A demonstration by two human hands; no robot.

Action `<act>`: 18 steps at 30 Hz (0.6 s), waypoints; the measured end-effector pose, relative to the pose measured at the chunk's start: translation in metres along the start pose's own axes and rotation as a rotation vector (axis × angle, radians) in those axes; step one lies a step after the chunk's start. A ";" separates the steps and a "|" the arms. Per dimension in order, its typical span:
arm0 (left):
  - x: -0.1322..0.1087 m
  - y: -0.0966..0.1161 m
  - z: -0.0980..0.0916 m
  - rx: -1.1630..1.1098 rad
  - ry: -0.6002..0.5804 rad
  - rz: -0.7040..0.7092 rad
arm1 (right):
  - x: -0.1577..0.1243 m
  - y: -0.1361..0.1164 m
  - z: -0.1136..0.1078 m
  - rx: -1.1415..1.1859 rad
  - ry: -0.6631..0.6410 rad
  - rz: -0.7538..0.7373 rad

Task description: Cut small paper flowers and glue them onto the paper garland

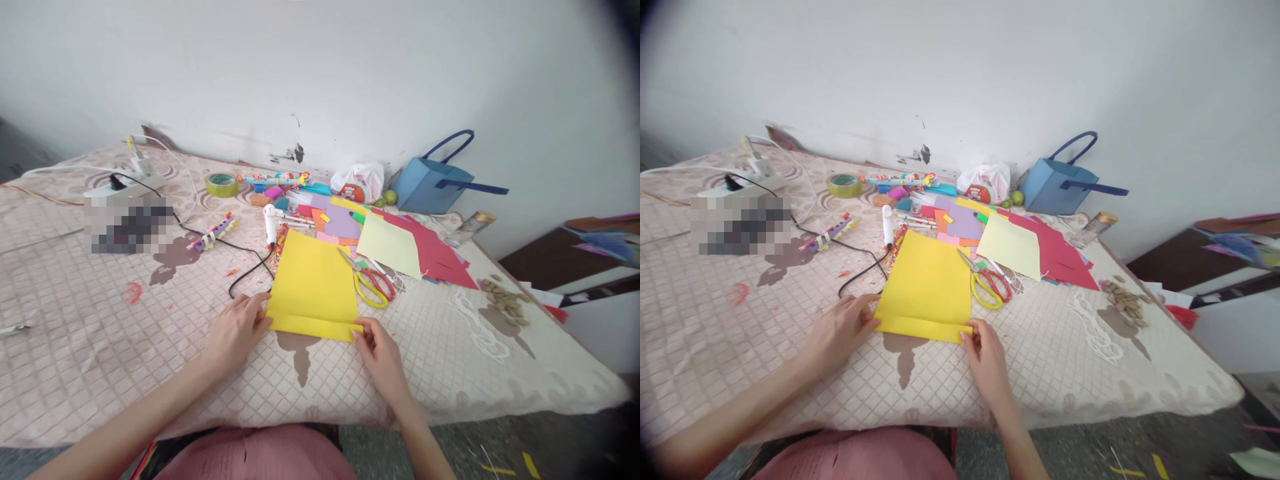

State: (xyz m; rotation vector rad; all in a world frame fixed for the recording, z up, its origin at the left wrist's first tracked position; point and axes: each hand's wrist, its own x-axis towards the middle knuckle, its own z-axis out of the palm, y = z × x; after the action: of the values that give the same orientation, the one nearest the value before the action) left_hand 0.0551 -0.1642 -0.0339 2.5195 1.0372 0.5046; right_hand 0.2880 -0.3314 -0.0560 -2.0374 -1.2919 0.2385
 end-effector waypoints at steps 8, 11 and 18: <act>0.003 -0.001 -0.001 -0.265 0.017 0.028 | -0.002 -0.001 0.001 0.016 0.034 -0.007; 0.004 -0.002 -0.002 -0.322 -0.032 0.043 | -0.003 -0.001 -0.001 0.048 0.009 -0.040; 0.004 0.000 -0.003 -0.210 0.001 0.056 | -0.003 -0.003 0.002 -0.086 0.054 -0.062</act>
State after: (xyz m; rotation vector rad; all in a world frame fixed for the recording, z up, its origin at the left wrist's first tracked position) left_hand 0.0561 -0.1611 -0.0302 2.3680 0.8672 0.5980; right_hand 0.2837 -0.3319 -0.0563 -2.0570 -1.3507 0.1000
